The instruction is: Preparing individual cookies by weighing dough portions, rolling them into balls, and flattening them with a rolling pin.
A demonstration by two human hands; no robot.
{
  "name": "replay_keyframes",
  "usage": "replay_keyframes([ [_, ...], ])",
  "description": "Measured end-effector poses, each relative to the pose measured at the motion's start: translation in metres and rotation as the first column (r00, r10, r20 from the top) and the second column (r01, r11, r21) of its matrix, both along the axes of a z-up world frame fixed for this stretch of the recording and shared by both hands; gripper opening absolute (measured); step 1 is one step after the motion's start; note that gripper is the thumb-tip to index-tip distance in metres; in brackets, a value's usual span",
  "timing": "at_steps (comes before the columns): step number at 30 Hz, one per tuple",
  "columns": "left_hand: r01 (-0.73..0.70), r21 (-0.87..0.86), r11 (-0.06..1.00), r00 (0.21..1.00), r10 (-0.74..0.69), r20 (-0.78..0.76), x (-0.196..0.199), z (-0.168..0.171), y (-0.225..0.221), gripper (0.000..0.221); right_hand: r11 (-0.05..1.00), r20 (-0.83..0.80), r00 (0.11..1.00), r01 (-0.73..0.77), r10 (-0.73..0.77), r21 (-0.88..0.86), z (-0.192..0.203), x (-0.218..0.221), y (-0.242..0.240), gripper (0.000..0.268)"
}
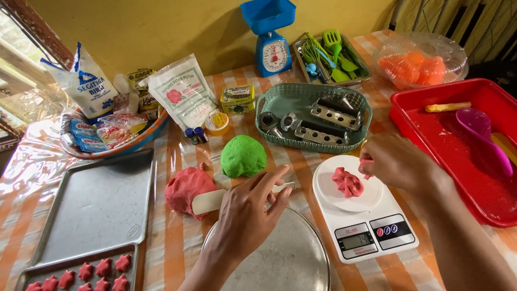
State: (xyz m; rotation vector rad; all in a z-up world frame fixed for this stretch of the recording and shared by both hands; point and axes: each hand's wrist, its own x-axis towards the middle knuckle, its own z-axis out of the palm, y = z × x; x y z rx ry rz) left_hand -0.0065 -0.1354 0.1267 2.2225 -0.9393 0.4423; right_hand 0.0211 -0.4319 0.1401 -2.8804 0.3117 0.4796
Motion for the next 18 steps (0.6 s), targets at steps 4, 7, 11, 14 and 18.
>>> replay_keyframes([
  [4, -0.005, -0.015, 1.0, 1.0, 0.005, 0.013, 0.001, -0.003, 0.001, 0.033, 0.978, -0.125, 0.988, -0.11, 0.088, -0.178, -0.012, 0.001, -0.002, 0.028],
  [7, -0.017, -0.03, 0.999, 0.999, 0.018, 0.038, 0.003, -0.003, 0.004, 0.032, 0.986, -0.126, 0.992, -0.039, 0.019, -0.163, -0.003, 0.0, -0.001, 0.047],
  [11, -0.031, -0.074, 0.997, 0.999, 0.034, 0.031, 0.003, 0.005, 0.009, 0.031, 0.982, -0.1, 0.991, 0.068, -0.087, -0.174, 0.015, -0.001, -0.001, 0.046],
  [14, -0.044, -0.106, 0.993, 0.999, 0.047, 0.027, 0.005, 0.008, 0.012, 0.027, 0.986, -0.078, 0.991, 0.095, -0.106, -0.136, 0.028, -0.007, 0.006, 0.045],
  [18, -0.055, -0.103, 0.993, 0.998, 0.058, 0.022, 0.005, 0.008, 0.014, 0.025, 0.985, -0.054, 0.992, 0.11, -0.118, -0.132, 0.028, -0.006, 0.008, 0.048],
])
